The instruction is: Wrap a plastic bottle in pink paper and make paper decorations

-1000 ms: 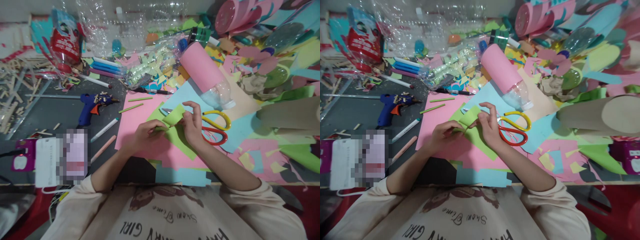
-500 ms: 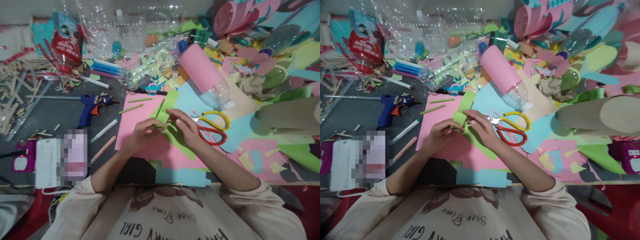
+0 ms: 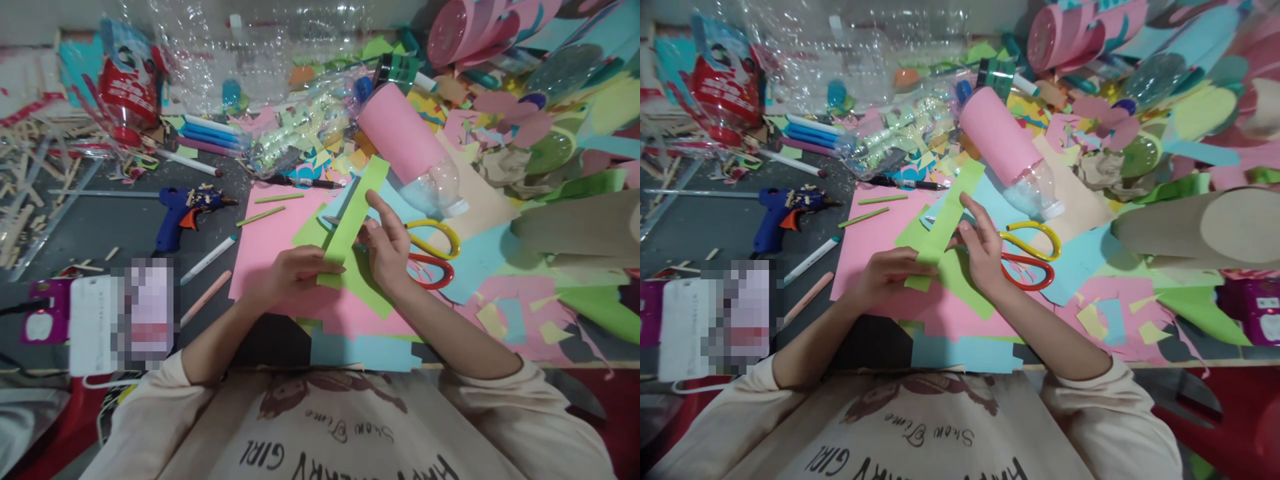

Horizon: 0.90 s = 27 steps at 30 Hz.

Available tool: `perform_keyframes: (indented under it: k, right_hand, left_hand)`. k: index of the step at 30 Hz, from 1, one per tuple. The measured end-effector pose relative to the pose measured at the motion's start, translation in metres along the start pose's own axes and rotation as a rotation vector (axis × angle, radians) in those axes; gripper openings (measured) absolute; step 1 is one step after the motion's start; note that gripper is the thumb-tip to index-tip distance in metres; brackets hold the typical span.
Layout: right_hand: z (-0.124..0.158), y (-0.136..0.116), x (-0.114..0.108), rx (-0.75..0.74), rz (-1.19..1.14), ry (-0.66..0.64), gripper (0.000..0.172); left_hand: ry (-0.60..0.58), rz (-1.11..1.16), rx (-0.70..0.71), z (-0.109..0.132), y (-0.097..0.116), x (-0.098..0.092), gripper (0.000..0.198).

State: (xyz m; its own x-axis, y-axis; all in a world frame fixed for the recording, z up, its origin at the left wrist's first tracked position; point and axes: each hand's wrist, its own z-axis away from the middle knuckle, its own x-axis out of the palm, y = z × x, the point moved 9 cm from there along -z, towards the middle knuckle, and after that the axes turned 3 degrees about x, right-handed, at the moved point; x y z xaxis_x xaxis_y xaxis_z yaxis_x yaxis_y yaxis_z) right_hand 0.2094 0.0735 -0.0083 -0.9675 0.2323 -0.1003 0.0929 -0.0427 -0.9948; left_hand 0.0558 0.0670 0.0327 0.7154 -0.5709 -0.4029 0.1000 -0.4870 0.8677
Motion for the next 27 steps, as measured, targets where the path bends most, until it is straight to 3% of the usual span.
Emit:
perform_keyframes:
  k: [3,6,9,13,18,27]
  right_hand:
    - [0.0,0.001,0.001,-0.023,0.039,-0.031,0.057]
    - [0.0,-0.002,0.004,-0.067,0.073,-0.082,0.057]
    - [0.0,-0.006,0.007,-0.087,0.1,-0.123,0.056]
    - [0.002,-0.011,0.012,-0.094,0.083,-0.175,0.051]
    - [0.01,-0.008,0.032,-0.049,0.037,-0.371,0.05]
    - [0.023,-0.011,0.053,0.06,0.0,-0.622,0.056]
  left_hand:
    - [-0.067,-0.012,0.053,0.002,0.009,0.004,0.025]
    - [-0.074,0.137,0.07,0.005,0.013,0.005,0.031]
    - [-0.006,0.25,-0.015,0.007,0.004,0.001,0.032]
    - [0.108,0.16,-0.09,0.004,-0.007,-0.007,0.028]
    - [0.283,0.123,-0.108,0.004,-0.017,-0.02,0.032]
    - [0.296,0.159,-0.154,0.006,-0.026,-0.02,0.033]
